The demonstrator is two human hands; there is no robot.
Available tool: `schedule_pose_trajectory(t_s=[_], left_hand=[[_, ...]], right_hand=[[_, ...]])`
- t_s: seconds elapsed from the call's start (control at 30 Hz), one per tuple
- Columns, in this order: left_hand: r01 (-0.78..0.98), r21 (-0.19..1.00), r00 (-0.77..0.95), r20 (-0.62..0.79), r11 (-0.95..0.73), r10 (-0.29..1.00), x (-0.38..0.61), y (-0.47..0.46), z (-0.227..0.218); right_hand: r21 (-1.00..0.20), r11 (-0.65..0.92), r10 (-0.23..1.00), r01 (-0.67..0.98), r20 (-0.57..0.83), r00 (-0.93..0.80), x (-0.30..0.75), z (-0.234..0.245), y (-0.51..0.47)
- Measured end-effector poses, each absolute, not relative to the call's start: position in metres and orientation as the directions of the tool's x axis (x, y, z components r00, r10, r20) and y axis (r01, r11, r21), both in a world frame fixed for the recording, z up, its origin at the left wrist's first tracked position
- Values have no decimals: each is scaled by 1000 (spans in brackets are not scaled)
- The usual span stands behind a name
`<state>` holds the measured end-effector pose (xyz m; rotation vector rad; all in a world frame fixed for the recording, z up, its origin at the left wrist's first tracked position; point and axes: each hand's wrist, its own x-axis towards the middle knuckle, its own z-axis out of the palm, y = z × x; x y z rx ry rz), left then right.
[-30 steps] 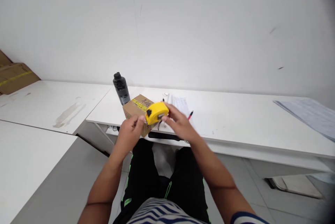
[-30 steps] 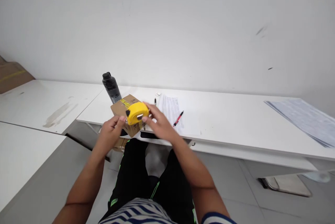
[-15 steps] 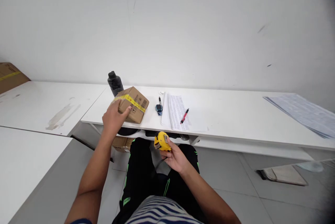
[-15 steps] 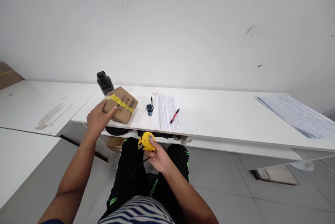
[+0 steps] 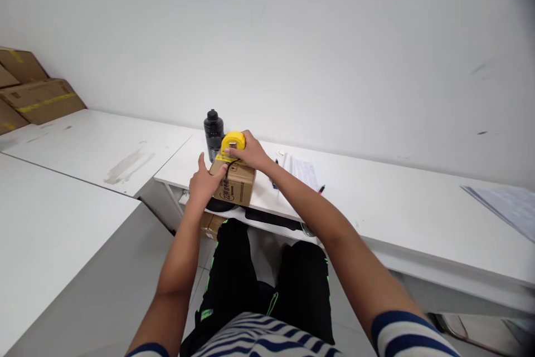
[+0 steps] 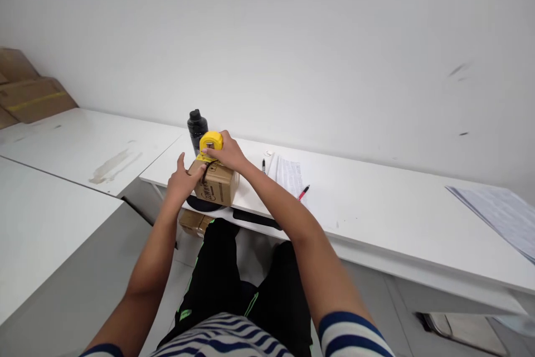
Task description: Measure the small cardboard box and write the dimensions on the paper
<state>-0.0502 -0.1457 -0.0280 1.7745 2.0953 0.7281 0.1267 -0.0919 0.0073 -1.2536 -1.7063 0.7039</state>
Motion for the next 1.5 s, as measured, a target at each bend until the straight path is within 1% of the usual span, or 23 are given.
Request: schedule_pose_trajectory(t_s=[0.07, 0.13, 0.3, 0.4, 0.5, 0.7, 0.87, 1.0, 1.2, 1.33, 1.5], left_hand=[[829, 550, -188, 110, 97, 976, -51, -147, -28], [840, 537, -165, 120, 76, 979, -52, -150, -27], [857, 509, -138, 88, 75, 987, -49, -153, -26], [855, 507, -165, 73, 106, 984, -46, -153, -26], [847, 523, -158, 75, 96, 985, -45, -154, -27], [821, 571, -91, 91, 23, 992, -51, -151, -29], [805, 593, -96, 102, 17, 990, -49, -146, -32], [830, 558, -82, 82, 22, 993, -46, -148, -29], [872, 483, 50, 59, -72, 997, -45, -149, -19], [885, 460, 50, 63, -73, 997, -48, -147, -18], [897, 434, 63, 68, -87, 996, -47, -144, -19]], right_hand=[[-753, 381, 924, 536, 311, -221, 113, 7, -76], [-715, 416, 909, 562, 313, -274, 105, 4, -70], [-762, 441, 893, 474, 320, -317, 102, -4, -70], [-736, 457, 885, 500, 319, -339, 100, -8, -71], [-703, 472, 878, 532, 321, -355, 99, -10, -73], [-665, 428, 902, 612, 274, -334, 107, -8, -80], [-603, 376, 927, 704, 257, -274, 115, -5, -93], [-567, 347, 937, 747, 252, -244, 121, -6, -100], [-575, 350, 935, 740, 257, -243, 126, -7, -100], [-575, 354, 934, 738, 255, -250, 138, -4, -110], [-622, 257, 964, 739, 220, -150, 193, -7, -140]])
